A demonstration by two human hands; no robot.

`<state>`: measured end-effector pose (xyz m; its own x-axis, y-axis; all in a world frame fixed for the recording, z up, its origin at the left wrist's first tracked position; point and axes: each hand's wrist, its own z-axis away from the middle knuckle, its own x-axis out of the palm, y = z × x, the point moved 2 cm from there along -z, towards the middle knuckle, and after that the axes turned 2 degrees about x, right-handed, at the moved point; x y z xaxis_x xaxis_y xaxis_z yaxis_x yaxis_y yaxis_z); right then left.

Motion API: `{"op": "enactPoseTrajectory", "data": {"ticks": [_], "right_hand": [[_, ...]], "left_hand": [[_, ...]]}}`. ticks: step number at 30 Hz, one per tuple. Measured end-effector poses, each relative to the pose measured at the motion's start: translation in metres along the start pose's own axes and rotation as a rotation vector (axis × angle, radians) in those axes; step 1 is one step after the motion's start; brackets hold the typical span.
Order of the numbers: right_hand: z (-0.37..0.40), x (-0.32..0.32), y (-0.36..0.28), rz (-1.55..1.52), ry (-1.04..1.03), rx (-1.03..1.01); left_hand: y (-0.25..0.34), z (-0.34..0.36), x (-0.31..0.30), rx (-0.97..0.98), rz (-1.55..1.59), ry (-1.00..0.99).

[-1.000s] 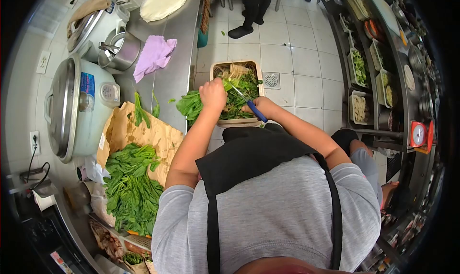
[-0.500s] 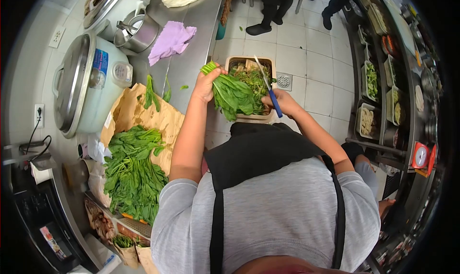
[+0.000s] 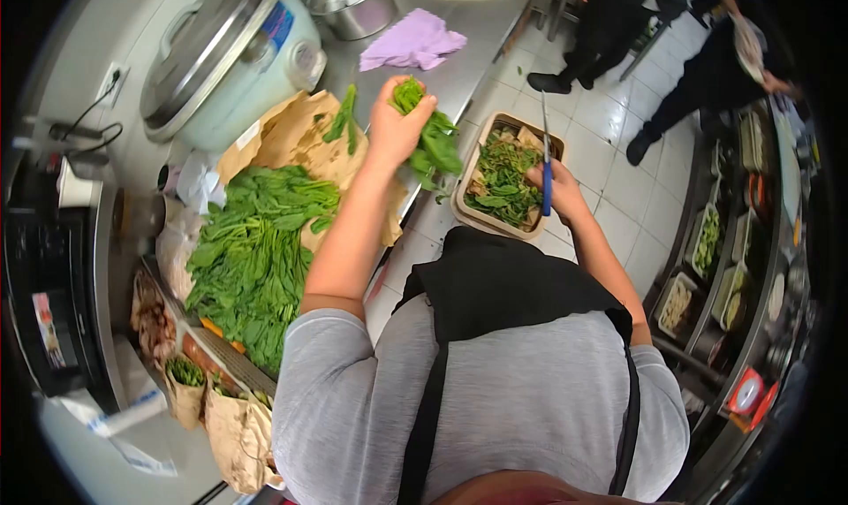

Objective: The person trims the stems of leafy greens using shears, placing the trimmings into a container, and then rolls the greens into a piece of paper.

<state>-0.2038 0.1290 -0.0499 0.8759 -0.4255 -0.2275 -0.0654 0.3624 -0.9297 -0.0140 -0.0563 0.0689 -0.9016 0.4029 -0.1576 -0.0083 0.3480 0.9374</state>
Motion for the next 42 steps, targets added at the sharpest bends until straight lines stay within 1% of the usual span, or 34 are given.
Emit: {"op": "enactPoseTrajectory", "data": {"ticks": [1,3,6,9,11,13,16,19,20,23,24,27,29,31,34,37,38,41,42], "right_hand": [[0.000,0.001,0.006,-0.023,-0.020,0.027],[0.002,0.002,0.016,-0.074,-0.043,0.088],[0.004,0.013,0.023,-0.103,-0.088,0.110],[0.000,0.028,0.027,-0.077,-0.144,0.131],[-0.006,0.038,0.028,-0.038,-0.185,0.142],[-0.006,0.050,0.016,0.000,-0.190,0.101],[-0.002,0.061,-0.003,0.104,-0.167,0.043],[0.006,0.058,-0.007,0.176,-0.200,0.053],[0.006,0.055,0.005,0.161,-0.166,0.073],[0.023,0.043,-0.007,-0.132,-0.189,0.099],[0.031,0.038,-0.021,-0.166,-0.197,0.191],[0.012,0.029,-0.015,-0.023,-0.083,-0.027],[-0.001,0.027,-0.042,0.018,0.117,-0.110],[-0.016,0.025,-0.063,-0.043,0.208,-0.219],[-0.028,0.019,-0.076,-0.403,0.080,-0.099],[-0.026,0.008,-0.076,-0.499,-0.021,-0.063],[-0.024,0.005,-0.074,-0.482,-0.013,-0.057],[-0.026,-0.004,-0.063,-0.392,0.118,-0.061],[-0.028,-0.007,-0.059,-0.356,0.157,-0.069]], "left_hand": [[0.010,-0.002,-0.022,0.119,-0.261,-0.039],[0.033,-0.006,-0.059,0.552,-0.811,-0.107],[0.008,-0.017,-0.115,0.343,-0.940,-0.049],[-0.023,-0.040,-0.147,-0.212,-0.956,-0.007],[-0.059,-0.061,-0.147,-0.322,-1.031,-0.086],[-0.075,-0.073,-0.125,-0.426,-1.152,-0.159],[-0.089,-0.081,-0.106,-0.651,-1.204,-0.246],[-0.135,-0.082,-0.110,-0.682,-1.268,-0.304],[-0.156,-0.088,-0.116,-0.597,-1.258,-0.381],[-0.153,-0.102,-0.117,-0.615,-0.772,-0.549],[-0.118,-0.095,-0.103,-0.658,-0.538,-0.553],[-0.066,-0.077,-0.054,-0.684,-0.032,-0.698],[-0.056,-0.063,-0.016,-0.576,-0.091,-0.869],[-0.049,-0.047,0.020,-0.480,-0.128,-1.013],[-0.031,-0.025,0.058,-0.419,-0.214,-1.162],[-0.033,-0.017,0.078,-0.366,-0.272,-1.242],[-0.038,-0.013,0.081,-0.403,-0.137,-1.167],[-0.027,-0.018,0.077,-0.428,-0.121,-0.809],[-0.018,-0.016,0.077,-0.332,-0.195,-0.763]]}}
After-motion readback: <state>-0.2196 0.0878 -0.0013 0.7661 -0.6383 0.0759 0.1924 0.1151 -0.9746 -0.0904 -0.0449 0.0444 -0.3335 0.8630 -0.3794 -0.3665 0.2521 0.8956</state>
